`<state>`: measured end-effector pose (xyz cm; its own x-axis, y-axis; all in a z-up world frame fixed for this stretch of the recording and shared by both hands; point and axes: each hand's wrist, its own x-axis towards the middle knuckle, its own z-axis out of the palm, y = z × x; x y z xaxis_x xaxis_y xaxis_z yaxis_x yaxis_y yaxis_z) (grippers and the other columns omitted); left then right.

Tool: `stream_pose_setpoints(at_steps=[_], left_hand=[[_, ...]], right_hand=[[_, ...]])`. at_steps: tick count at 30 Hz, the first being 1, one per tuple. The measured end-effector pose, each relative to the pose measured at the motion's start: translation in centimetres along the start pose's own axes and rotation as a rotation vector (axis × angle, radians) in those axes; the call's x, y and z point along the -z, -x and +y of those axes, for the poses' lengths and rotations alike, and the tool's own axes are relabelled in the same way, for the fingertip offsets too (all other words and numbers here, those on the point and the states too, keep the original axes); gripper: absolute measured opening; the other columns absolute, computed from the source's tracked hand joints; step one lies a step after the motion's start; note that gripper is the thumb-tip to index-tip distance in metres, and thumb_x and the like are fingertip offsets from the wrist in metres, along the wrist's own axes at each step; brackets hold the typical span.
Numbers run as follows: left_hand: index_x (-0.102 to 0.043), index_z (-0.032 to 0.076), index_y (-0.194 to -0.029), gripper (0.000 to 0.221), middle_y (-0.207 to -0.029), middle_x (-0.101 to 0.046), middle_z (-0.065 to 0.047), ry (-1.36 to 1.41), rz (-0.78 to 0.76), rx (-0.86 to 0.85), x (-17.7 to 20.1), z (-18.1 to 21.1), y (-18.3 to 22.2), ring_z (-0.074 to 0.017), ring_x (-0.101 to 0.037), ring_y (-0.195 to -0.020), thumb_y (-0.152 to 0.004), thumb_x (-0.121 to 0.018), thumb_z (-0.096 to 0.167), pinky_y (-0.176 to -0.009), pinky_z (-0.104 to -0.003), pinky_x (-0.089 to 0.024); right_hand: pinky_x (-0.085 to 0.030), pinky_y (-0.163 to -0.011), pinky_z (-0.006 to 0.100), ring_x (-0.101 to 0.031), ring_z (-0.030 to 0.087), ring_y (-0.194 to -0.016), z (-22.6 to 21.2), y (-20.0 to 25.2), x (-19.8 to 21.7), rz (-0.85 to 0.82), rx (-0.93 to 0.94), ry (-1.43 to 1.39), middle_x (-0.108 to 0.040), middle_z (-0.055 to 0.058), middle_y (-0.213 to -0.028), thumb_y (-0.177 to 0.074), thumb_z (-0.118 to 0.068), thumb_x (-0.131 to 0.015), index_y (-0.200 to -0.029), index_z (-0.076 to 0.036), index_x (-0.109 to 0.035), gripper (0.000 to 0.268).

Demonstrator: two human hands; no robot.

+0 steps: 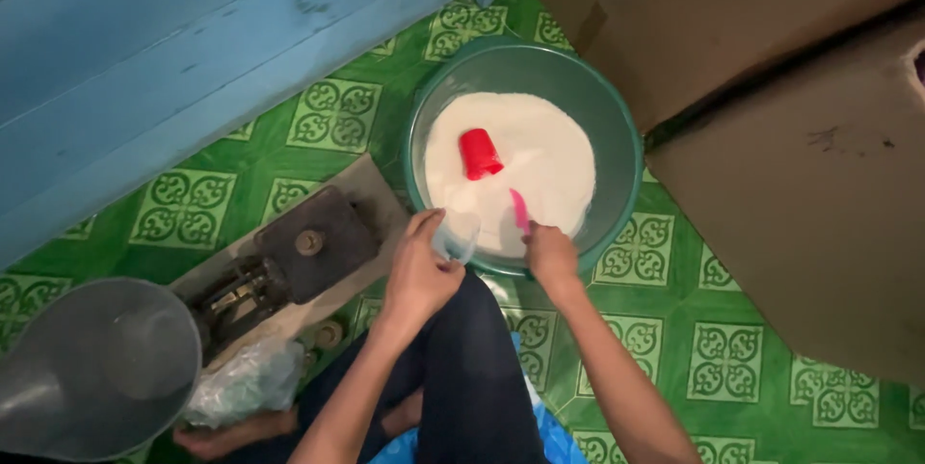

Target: Filling plastic bags with white powder using a scoop and a funnel

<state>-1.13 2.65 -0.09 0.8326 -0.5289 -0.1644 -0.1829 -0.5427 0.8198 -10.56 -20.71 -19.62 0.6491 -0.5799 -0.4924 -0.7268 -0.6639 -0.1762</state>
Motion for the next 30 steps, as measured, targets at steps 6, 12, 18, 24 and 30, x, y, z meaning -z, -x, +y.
stream_pose_setpoints(at_steps=[6,12,18,24,30], left_hand=[[-0.061,-0.001,-0.126,0.068,-0.129,-0.058,-0.015,0.015,-0.006,0.009,-0.3,0.0,0.0,-0.0424,-0.061,-0.110,-0.059,-0.069,0.008,-0.095,-0.047,-0.052],[-0.059,-0.002,-0.129,0.070,-0.131,-0.056,-0.018,0.008,-0.009,0.007,-1.1,-1.7,-1.1,-0.0428,-0.060,-0.112,-0.060,-0.069,0.008,-0.096,-0.048,-0.051],[-0.058,-0.004,-0.130,0.069,-0.133,-0.055,-0.019,0.043,-0.023,0.019,-0.1,-0.8,-1.0,-0.0453,-0.060,-0.111,-0.062,-0.068,0.008,-0.097,-0.050,-0.050],[-0.059,-0.004,-0.129,0.069,-0.133,-0.055,-0.019,0.009,-0.024,0.012,-0.2,-0.7,-0.9,-0.0456,-0.058,-0.114,-0.062,-0.069,0.009,-0.098,-0.051,-0.049],[-0.059,-0.006,-0.128,0.068,-0.133,-0.055,-0.020,0.033,-0.057,0.023,0.7,0.4,-0.7,-0.0474,-0.061,-0.109,-0.063,-0.068,0.009,-0.096,-0.051,-0.050]], right_hand=[[-0.057,-0.080,0.055,-0.070,0.044,-0.096,-1.6,-0.1,1.4,0.025,0.087,-0.029,-0.073,0.024,-0.095,-0.083,-0.012,-0.065,-0.120,-0.013,-0.071,0.037],[-0.056,-0.085,0.055,-0.069,0.043,-0.101,-1.4,3.1,4.7,0.048,0.028,-0.049,-0.073,0.023,-0.100,-0.092,-0.025,-0.058,-0.127,-0.020,-0.067,0.036],[-0.054,-0.087,0.054,-0.068,0.044,-0.103,1.0,5.1,5.6,0.069,-0.096,-0.185,-0.073,0.025,-0.099,-0.091,-0.033,-0.058,-0.122,-0.021,-0.071,0.036],[-0.051,-0.092,0.052,-0.064,0.044,-0.108,-0.3,9.0,8.7,0.138,-0.082,-0.550,-0.073,0.021,-0.103,-0.089,-0.034,-0.062,-0.118,-0.024,-0.073,0.032],[-0.048,-0.071,0.031,-0.059,0.020,-0.071,2.4,9.3,8.1,0.121,-0.010,-0.920,-0.069,0.013,-0.071,-0.092,-0.026,-0.064,-0.118,-0.010,-0.073,0.032]])
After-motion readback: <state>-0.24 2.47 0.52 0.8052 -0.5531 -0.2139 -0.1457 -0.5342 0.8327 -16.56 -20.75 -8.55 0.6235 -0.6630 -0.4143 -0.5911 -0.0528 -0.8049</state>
